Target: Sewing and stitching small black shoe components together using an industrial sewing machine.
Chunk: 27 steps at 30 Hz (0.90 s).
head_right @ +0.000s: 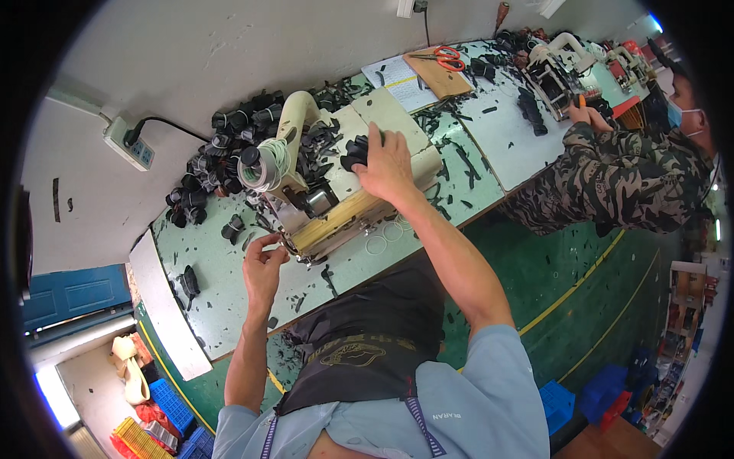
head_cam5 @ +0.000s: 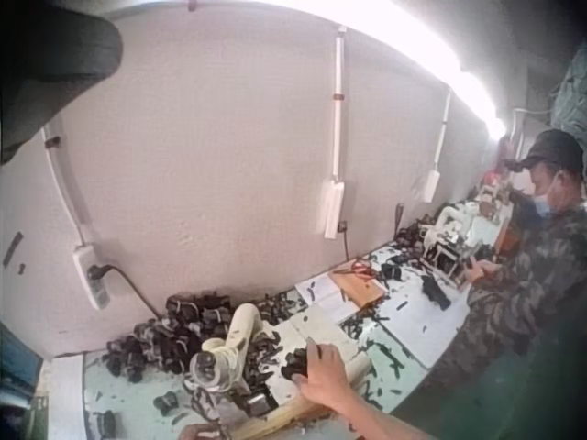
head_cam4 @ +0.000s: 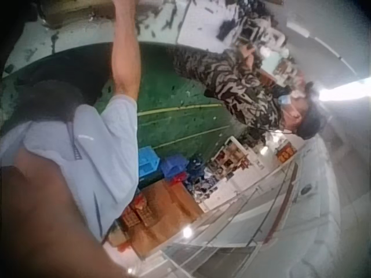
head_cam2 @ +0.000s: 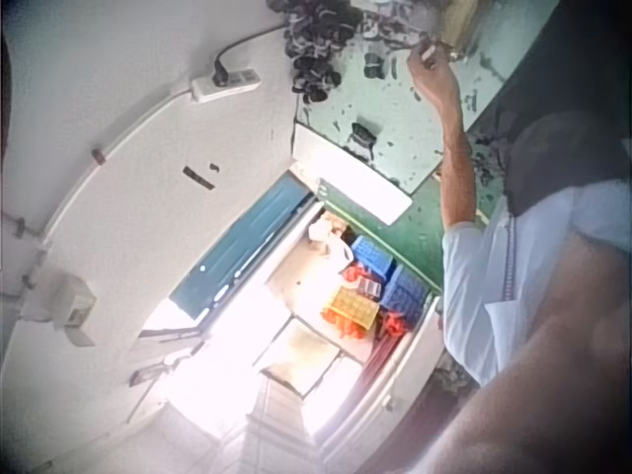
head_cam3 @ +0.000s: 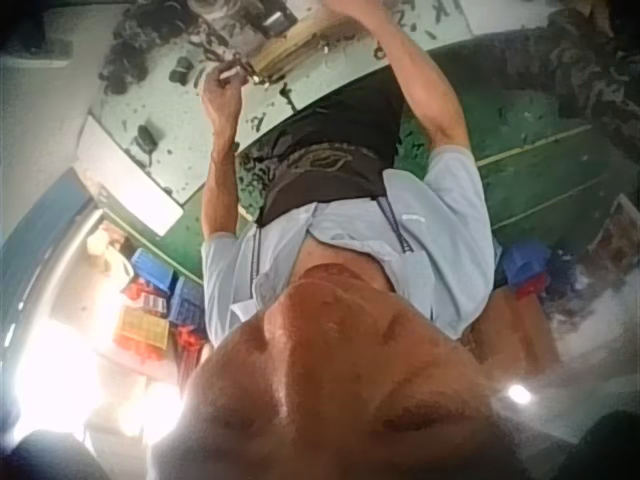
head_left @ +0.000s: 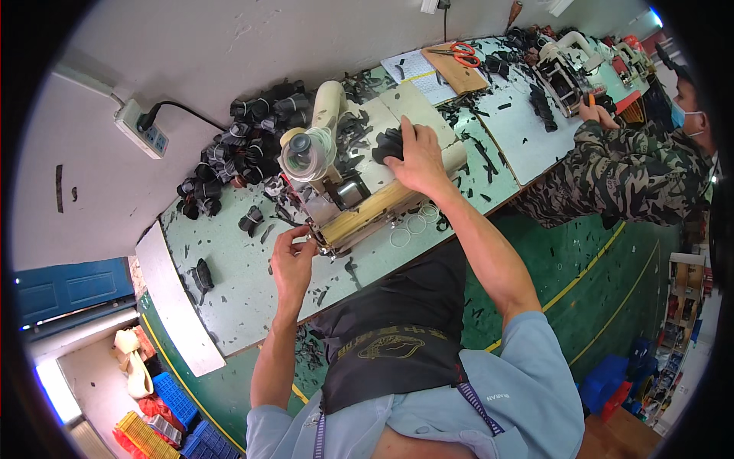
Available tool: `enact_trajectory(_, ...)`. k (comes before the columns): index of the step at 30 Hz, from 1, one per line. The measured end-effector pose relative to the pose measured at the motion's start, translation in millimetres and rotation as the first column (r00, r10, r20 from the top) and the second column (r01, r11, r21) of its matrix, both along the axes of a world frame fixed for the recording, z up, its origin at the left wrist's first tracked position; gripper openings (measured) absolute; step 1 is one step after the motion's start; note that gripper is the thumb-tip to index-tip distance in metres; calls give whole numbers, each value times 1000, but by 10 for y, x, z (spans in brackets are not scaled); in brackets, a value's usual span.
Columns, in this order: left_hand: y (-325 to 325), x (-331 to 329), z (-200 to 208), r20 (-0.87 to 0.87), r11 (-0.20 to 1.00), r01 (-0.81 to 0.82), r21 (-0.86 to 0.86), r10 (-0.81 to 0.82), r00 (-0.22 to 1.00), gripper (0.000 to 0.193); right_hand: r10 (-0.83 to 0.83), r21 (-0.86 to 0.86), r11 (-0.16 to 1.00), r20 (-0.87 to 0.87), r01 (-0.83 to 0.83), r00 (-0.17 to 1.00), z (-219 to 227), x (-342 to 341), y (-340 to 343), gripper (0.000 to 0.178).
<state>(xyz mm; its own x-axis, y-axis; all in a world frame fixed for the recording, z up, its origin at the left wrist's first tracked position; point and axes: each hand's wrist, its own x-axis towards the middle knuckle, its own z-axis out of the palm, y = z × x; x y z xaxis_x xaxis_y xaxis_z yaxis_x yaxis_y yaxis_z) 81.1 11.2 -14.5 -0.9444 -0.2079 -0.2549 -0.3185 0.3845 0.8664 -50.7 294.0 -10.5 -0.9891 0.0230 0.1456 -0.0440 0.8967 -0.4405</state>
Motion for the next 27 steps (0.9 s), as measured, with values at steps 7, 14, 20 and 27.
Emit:
enact_trajectory(7, 344, 197, 77, -2, 984, 16, 177, -16, 1000, 28, 293, 149, 946, -9, -288, 956, 69, 71, -131, 68)
enact_trajectory(14, 861, 209, 302, 112, 621, 4, 784, -148, 983, 43, 301, -626, 733, -52, -266, 952, 412, 926, -272, 67)
enact_trajectory(20, 869, 420, 245, 317, 330, -244, 912, -189, 930, 35, 252, -628, 762, 63, -158, 966, 247, 1774, -693, 73)
enact_trajectory(27, 326, 725, 236, 438, 511, -146, 847, -517, 735, 37, 477, -780, 594, 141, -200, 868, 216, 1763, -383, 49)
